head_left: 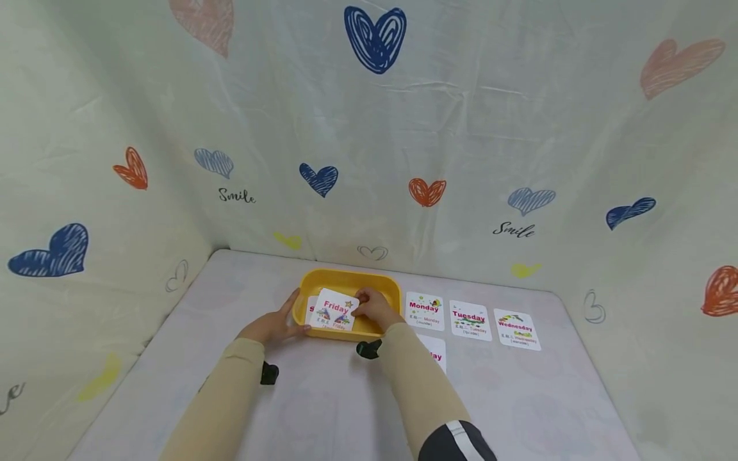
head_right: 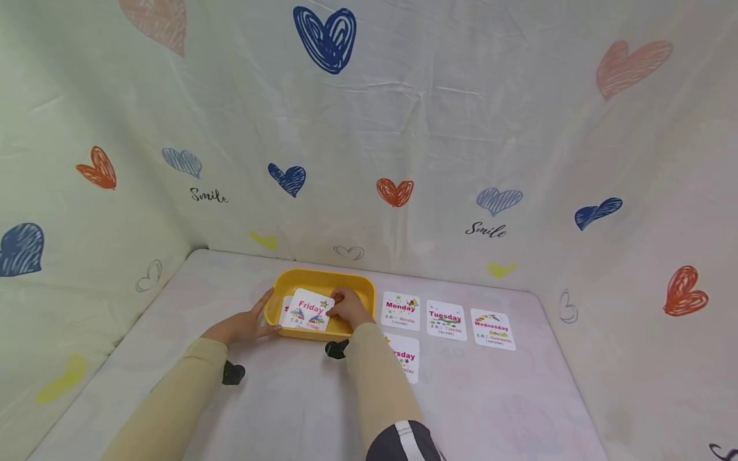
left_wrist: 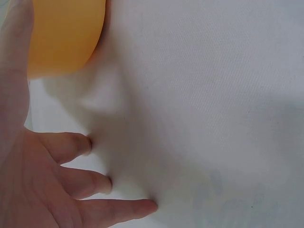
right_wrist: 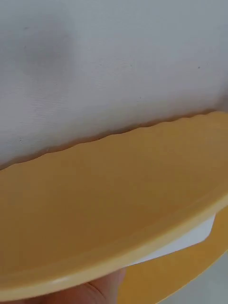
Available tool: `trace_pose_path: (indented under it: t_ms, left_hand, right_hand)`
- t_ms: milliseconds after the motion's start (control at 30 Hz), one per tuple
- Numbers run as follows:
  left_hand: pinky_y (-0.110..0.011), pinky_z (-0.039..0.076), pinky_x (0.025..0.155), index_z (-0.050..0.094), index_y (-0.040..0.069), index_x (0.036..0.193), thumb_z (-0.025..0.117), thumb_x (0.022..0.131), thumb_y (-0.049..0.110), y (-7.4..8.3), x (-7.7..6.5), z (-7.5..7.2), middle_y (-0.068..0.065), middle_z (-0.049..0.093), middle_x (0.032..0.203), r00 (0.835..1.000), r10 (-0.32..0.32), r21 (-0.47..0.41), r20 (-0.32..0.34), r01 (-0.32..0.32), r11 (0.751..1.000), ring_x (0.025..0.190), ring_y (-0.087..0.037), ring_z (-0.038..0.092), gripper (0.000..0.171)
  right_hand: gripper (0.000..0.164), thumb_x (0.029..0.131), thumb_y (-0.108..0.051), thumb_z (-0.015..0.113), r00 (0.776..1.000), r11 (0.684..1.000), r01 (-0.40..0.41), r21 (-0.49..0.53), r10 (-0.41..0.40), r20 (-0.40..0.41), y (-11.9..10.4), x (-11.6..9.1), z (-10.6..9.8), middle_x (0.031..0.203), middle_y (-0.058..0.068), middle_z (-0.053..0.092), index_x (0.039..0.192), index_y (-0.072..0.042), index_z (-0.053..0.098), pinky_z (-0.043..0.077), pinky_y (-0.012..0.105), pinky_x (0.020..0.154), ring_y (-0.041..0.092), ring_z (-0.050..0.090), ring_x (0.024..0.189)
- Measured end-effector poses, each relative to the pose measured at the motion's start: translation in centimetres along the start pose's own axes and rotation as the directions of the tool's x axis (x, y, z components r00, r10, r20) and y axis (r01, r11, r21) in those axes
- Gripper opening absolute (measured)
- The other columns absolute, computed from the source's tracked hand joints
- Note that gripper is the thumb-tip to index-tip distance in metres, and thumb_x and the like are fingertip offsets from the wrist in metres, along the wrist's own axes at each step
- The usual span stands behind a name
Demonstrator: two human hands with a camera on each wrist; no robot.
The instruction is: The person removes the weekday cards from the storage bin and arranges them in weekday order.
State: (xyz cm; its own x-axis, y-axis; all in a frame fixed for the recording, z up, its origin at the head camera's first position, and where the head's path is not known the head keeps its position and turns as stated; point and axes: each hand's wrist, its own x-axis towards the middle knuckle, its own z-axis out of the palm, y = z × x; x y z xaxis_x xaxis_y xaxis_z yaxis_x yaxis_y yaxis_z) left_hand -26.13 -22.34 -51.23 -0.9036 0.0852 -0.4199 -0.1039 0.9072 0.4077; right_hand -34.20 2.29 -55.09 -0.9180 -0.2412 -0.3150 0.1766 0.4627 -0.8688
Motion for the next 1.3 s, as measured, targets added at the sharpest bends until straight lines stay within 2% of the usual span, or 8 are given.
trace_pose_path:
  t_ms: [133,300,433,567,867,1067,1300]
  left_hand:
    - [-0.061,0.041,0.098,-0.002,0.015,0.156,0.059,0.086,0.064,0.1,0.0,0.0,-0.036,0.05,0.131,1.0,0.012,-0.008,-0.005,-0.012,1.0,0.115,-0.052,0.053,0.105]
    - [-0.062,0.041,0.097,0.0,0.015,0.156,0.059,0.086,0.064,0.4,-0.3,0.0,-0.036,0.051,0.13,1.0,0.004,-0.014,-0.008,-0.004,1.0,0.115,-0.052,0.053,0.104]
    - [-0.062,0.041,0.097,0.0,0.016,0.156,0.06,0.086,0.063,0.5,-0.6,-0.1,-0.036,0.051,0.13,1.0,-0.01,-0.015,-0.003,0.01,1.0,0.115,-0.052,0.053,0.104]
    - [-0.062,0.042,0.096,0.0,0.016,0.156,0.06,0.087,0.063,0.6,-0.6,-0.3,-0.036,0.052,0.128,1.0,-0.004,-0.003,-0.004,0.004,1.0,0.113,-0.052,0.054,0.103]
    - [-0.062,0.041,0.097,-0.001,0.015,0.156,0.06,0.088,0.061,0.6,-0.4,-0.2,-0.036,0.05,0.131,1.0,-0.004,-0.01,0.0,0.004,1.0,0.116,-0.053,0.052,0.102]
    - [-0.063,0.039,0.098,-0.002,0.013,0.156,0.06,0.089,0.06,0.4,-0.4,-0.1,-0.037,0.048,0.133,1.0,0.004,-0.025,0.01,-0.004,1.0,0.118,-0.054,0.049,0.102]
    - [-0.063,0.039,0.099,-0.002,0.013,0.156,0.059,0.088,0.061,0.4,-0.6,-0.1,-0.037,0.047,0.133,1.0,-0.001,-0.027,0.02,0.001,1.0,0.118,-0.054,0.049,0.103]
  right_hand:
    - [0.032,0.082,-0.003,0.076,1.0,0.999,-0.01,0.034,0.01,0.004,-0.2,-0.1,-0.4,0.083,0.004,0.058,0.108,-0.007,0.059,0.048,0.026,0.073,0.02,0.054,0.077]
    - [0.03,0.084,-0.008,0.075,0.995,0.99,-0.094,0.102,0.095,-0.005,-0.8,-0.5,-0.9,0.097,0.007,0.063,0.111,-0.011,0.062,0.051,0.029,0.077,0.022,0.059,0.081]
    - [0.031,0.086,-0.002,0.072,0.991,0.958,-0.127,0.258,0.131,0.003,-1.0,-0.7,-1.1,0.103,0.013,0.064,0.114,-0.008,0.06,0.057,0.031,0.076,0.024,0.065,0.081]
    - [0.034,0.088,-0.002,0.07,0.988,0.926,-0.148,0.347,0.157,0.001,-1.3,-0.9,-1.2,0.106,0.015,0.063,0.119,-0.009,0.058,0.058,0.032,0.072,0.025,0.065,0.081]
    - [0.033,0.09,-0.004,0.068,0.995,0.943,-0.08,0.323,0.093,-0.027,-2.8,-1.7,-2.5,0.109,0.013,0.064,0.122,-0.01,0.06,0.058,0.029,0.07,0.024,0.064,0.081]
    - [0.034,0.09,0.0,0.067,0.997,0.955,-0.026,0.296,0.046,-0.06,-3.3,-2.2,-4.4,0.109,0.014,0.064,0.122,-0.009,0.062,0.058,0.033,0.073,0.025,0.066,0.083]
    - [0.036,0.088,0.0,0.069,0.997,0.967,-0.008,0.253,0.026,-0.067,-3.2,-3.6,-7.0,0.104,0.015,0.066,0.123,-0.009,0.063,0.058,0.034,0.074,0.023,0.066,0.079]
